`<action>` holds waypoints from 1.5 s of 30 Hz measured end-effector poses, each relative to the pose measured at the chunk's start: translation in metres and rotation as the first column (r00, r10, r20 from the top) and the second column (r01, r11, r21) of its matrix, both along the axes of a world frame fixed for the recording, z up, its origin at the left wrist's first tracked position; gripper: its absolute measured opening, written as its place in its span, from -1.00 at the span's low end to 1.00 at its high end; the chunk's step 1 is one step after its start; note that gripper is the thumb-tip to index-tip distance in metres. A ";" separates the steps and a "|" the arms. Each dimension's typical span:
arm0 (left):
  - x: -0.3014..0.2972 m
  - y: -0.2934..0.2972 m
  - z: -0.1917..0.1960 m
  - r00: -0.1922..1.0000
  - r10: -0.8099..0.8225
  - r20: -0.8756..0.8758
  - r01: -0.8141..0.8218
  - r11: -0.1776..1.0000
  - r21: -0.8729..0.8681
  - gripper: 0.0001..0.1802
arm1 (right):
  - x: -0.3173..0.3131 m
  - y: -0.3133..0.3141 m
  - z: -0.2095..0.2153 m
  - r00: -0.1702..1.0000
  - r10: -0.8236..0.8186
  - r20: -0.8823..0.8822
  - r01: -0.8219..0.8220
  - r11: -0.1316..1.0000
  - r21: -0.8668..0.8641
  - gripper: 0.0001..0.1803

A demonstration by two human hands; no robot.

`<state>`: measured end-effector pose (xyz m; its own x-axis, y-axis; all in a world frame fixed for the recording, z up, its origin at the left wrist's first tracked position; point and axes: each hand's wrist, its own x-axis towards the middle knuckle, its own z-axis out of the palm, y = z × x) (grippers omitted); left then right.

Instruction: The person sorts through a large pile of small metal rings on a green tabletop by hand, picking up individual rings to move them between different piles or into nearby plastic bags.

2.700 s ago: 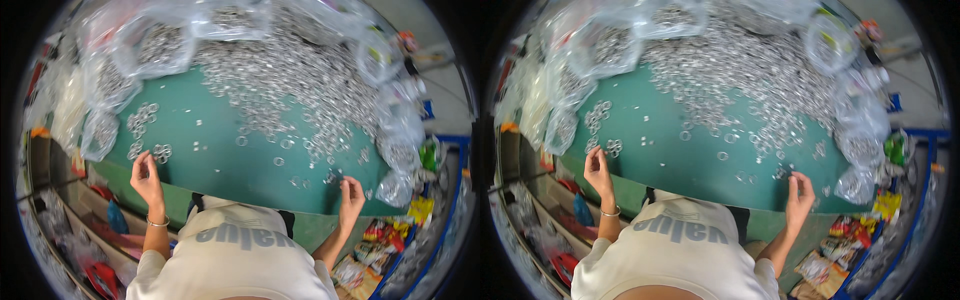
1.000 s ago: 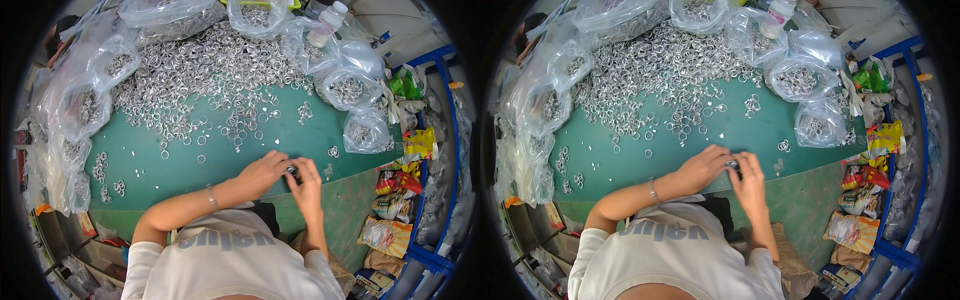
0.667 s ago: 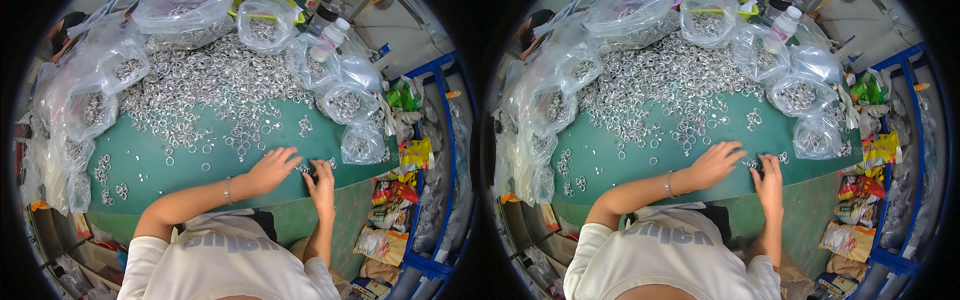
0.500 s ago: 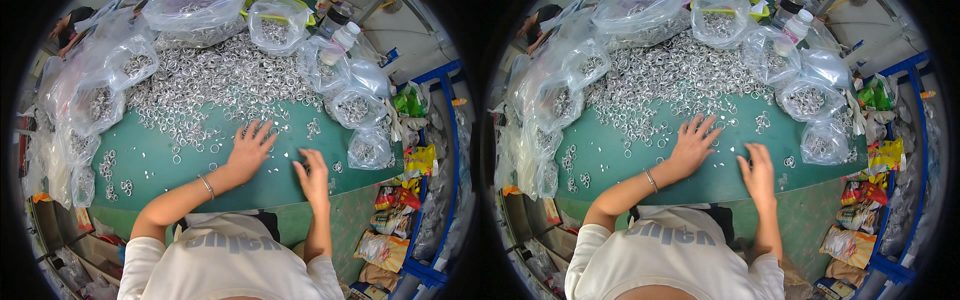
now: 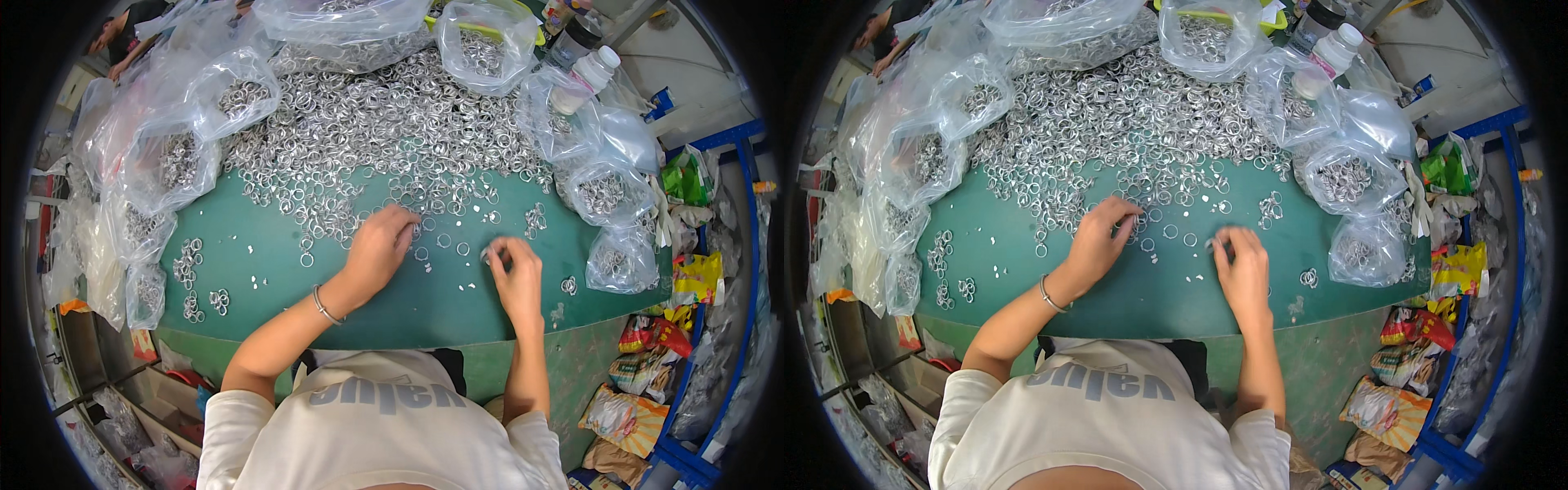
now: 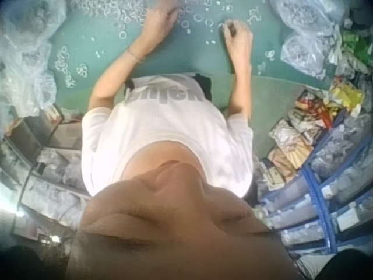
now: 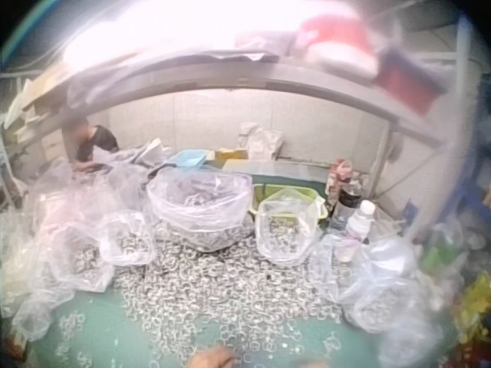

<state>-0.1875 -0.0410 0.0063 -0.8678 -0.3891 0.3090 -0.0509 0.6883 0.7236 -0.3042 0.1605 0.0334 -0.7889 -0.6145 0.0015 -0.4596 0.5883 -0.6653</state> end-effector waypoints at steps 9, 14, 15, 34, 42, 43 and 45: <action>-0.003 -0.021 -0.005 0.992 0.121 0.035 -0.121 0.993 -0.007 -0.80 | 0.010 0.011 0.021 0.946 0.132 -0.295 -0.079 0.980 0.183 -0.77; -0.009 -0.010 -0.001 0.990 0.144 0.000 -0.140 0.961 -0.237 -0.57 | -0.004 -0.065 -0.008 0.925 0.146 -0.350 -0.201 0.972 -0.124 -0.73; -0.008 -0.004 -0.001 0.996 0.090 0.028 -0.079 0.958 -0.274 -0.57 | -0.006 -0.076 -0.014 0.905 0.132 -0.405 -0.210 0.965 -0.156 -0.72; -0.013 0.017 0.010 0.988 -0.153 -0.016 0.152 0.958 0.241 -0.53 | -0.013 -0.046 -0.014 0.828 0.041 0.559 0.230 0.885 -0.405 -0.94; -0.011 0.022 0.005 0.988 -0.143 0.052 0.131 0.972 0.196 -0.52 | -0.011 -0.031 0.009 0.812 -0.023 0.583 0.227 0.933 -0.280 -0.94; -0.009 0.019 0.009 0.992 -0.105 0.069 0.099 0.991 0.090 -0.53 | -0.013 -0.022 0.012 0.894 -0.076 0.441 0.167 0.971 -0.173 -0.94; -0.005 0.015 0.010 0.993 -0.050 0.111 0.056 0.997 -0.046 -0.56 | -0.015 -0.005 0.020 0.995 -0.103 0.012 0.102 0.989 0.104 -0.95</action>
